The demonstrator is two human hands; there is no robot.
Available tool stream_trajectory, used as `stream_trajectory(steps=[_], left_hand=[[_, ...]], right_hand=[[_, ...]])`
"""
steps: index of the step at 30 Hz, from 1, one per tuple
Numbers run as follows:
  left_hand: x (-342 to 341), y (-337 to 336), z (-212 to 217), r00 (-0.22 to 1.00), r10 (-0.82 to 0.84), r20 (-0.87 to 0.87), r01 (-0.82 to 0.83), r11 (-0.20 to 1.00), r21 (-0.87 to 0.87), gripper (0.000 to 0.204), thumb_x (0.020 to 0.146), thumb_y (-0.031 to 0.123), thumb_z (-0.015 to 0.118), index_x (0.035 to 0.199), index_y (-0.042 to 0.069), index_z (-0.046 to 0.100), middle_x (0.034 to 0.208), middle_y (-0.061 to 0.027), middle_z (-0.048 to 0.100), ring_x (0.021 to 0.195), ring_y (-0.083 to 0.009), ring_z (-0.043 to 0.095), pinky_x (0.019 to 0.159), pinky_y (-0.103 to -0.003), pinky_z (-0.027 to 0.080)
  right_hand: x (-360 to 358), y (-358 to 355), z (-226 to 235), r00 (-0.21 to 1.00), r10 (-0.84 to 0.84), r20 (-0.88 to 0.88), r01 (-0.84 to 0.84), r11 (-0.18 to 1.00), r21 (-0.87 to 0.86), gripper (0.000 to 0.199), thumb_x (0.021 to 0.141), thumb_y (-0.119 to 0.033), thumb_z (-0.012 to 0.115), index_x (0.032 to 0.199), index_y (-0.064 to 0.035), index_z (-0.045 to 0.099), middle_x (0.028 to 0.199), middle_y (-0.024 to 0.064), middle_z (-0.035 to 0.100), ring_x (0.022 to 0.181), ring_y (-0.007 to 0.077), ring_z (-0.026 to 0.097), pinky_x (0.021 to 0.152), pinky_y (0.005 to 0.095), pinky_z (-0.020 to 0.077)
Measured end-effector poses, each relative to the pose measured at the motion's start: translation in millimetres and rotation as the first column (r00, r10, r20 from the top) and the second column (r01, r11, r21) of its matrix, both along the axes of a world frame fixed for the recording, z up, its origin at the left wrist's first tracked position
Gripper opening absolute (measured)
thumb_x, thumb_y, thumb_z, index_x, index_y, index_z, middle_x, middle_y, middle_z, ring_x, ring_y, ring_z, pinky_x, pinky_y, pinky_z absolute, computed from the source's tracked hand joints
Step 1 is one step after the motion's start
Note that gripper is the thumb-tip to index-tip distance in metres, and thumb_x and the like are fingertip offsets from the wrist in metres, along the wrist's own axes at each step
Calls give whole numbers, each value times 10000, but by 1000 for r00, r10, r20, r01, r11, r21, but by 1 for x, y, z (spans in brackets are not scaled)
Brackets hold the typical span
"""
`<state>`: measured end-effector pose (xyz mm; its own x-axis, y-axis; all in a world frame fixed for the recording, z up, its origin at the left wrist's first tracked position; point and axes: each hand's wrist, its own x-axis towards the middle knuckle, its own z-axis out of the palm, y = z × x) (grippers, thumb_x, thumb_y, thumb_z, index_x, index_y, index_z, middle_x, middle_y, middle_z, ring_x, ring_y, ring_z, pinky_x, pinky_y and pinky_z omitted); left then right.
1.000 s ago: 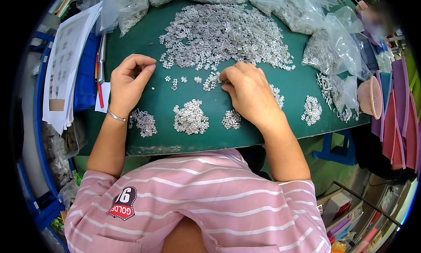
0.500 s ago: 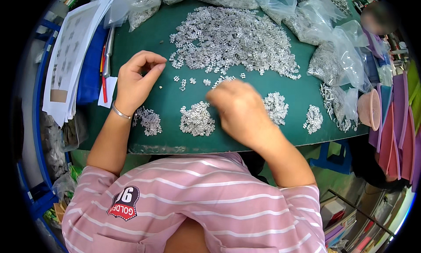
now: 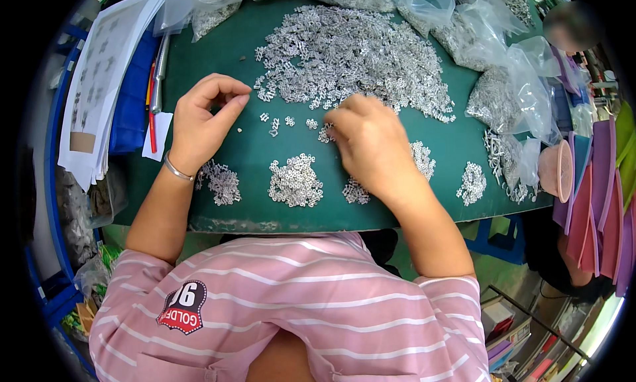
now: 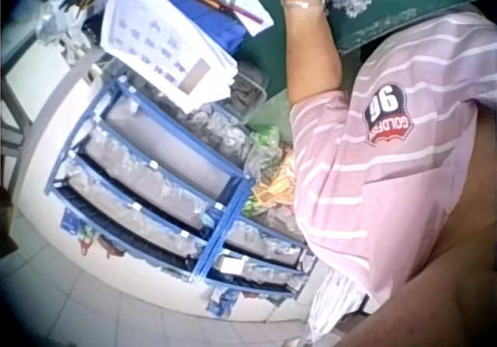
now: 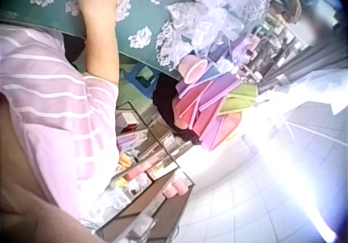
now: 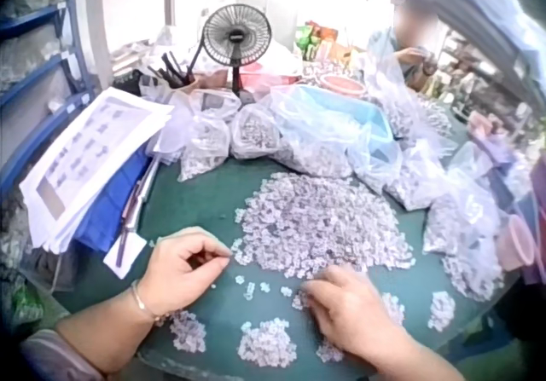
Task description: The person uses their hands to sort small, flower-shaped metal pieces on a green workstation, moving them into several organized piles.
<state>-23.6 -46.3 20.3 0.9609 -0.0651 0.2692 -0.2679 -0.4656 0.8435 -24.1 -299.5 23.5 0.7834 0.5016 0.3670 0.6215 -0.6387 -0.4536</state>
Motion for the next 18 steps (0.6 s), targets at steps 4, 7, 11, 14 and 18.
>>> stream_trajectory(steps=[4, 7, 11, 14, 18], left_hand=[[0, 1, 0, 1000, -3, 11, 3, 1000, 1, 80, 821, -17, 667, 897, 7, 677, 840, -14, 617, 717, -71, 546, 659, -206, 451], [1, 1, 0, 1000, 3, 7, -3, 1000, -10, 83, 817, -22, 667, 894, 6, 675, 839, -17, 618, 715, -73, 546, 656, -206, 448], [0, 1, 0, 1000, -2, 8, 2, 1000, 1, 86, 815, -27, 664, 893, 6, 675, 843, -22, 621, 716, -79, 550, 654, -207, 447], [0, 1, 0, 1000, -11, 24, 11, 1000, -5, 86, 815, -28, 664, 894, 6, 675, 845, -23, 624, 719, -82, 553, 656, -208, 449], [0, 2, 0, 999, -9, 40, 9, 1000, 13, 85, 816, -25, 666, 894, 6, 675, 843, -23, 624, 718, -83, 552, 657, -211, 450]], right_hand=[[-1, 3, -2, 1000, 9, -25, -9, 1000, -12, 102, 756, -16, 682, 854, -43, 681, 840, 83, 600, 829, 295, 579, 725, 399, 463], [5, -4, -6, 999, -27, -34, 28, 999, 20, 113, 749, -18, 689, 860, -38, 676, 849, 82, 598, 836, 299, 573, 720, 405, 461], [-3, 1, 1, 996, 68, -51, -68, 998, -9, 158, 729, -26, 710, 878, -37, 659, 876, 98, 588, 847, 308, 564, 744, 401, 447], [-1, 0, 0, 996, 65, -57, -65, 998, 7, 162, 726, -33, 717, 875, -34, 652, 891, 98, 585, 862, 308, 559, 762, 398, 438], [2, -6, -5, 991, -38, -126, 58, 986, 157, 133, 736, -8, 698, 851, -35, 637, 819, 105, 597, 794, 316, 584, 703, 405, 468]])
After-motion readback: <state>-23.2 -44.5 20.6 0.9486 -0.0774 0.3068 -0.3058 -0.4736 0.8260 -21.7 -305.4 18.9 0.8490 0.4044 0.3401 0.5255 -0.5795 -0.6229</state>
